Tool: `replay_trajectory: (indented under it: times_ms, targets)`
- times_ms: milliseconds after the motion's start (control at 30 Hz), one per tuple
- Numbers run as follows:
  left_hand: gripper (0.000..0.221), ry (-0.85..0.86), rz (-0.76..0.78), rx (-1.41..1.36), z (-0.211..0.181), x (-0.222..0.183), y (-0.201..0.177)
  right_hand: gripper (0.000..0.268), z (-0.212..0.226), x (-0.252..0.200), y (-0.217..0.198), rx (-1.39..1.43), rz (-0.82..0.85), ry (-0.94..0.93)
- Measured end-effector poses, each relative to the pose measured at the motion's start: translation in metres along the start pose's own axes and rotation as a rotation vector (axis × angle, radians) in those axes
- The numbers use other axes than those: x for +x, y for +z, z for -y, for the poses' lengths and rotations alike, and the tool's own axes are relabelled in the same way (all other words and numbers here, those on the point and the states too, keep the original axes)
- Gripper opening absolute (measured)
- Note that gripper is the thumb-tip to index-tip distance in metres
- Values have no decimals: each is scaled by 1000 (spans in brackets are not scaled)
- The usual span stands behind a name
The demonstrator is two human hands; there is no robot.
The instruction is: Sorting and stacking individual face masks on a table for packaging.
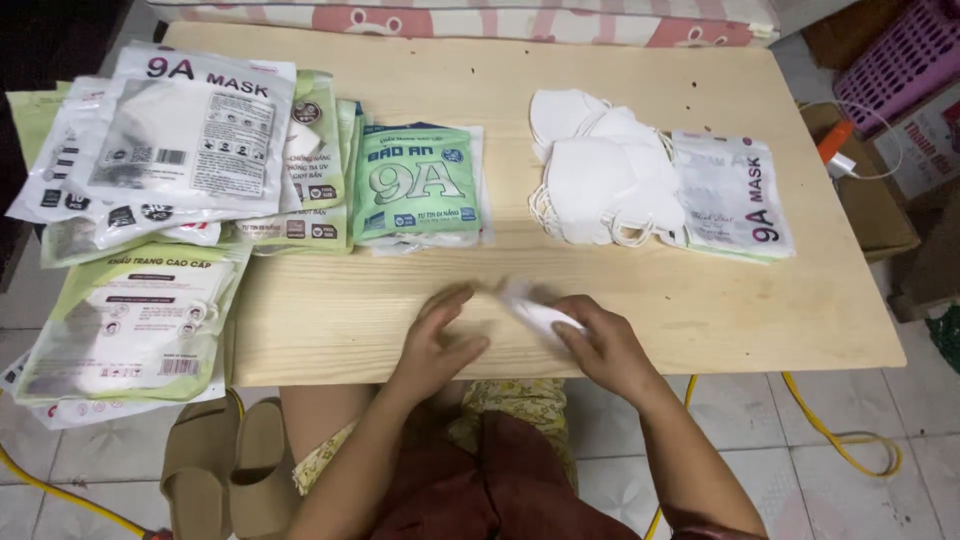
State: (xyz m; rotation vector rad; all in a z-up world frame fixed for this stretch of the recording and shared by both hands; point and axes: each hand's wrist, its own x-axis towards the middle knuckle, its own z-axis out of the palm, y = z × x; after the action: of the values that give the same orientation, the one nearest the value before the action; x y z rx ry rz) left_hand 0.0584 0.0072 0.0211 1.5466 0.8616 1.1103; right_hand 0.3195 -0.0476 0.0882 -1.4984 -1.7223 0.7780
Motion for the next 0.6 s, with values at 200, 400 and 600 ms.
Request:
replay_trajectory:
  times_ms: [200,400,600]
  targets:
    - [30,-397,145,-436,56,20,35,30,-57,20,30,326,119,-38]
    - [44,-516,189,-711,50,70,31,33,-116,104,-36,-151,-258,64]
    - [51,-539,120,-904,99,80,21,55,-146,192,-73,-551,-439,122]
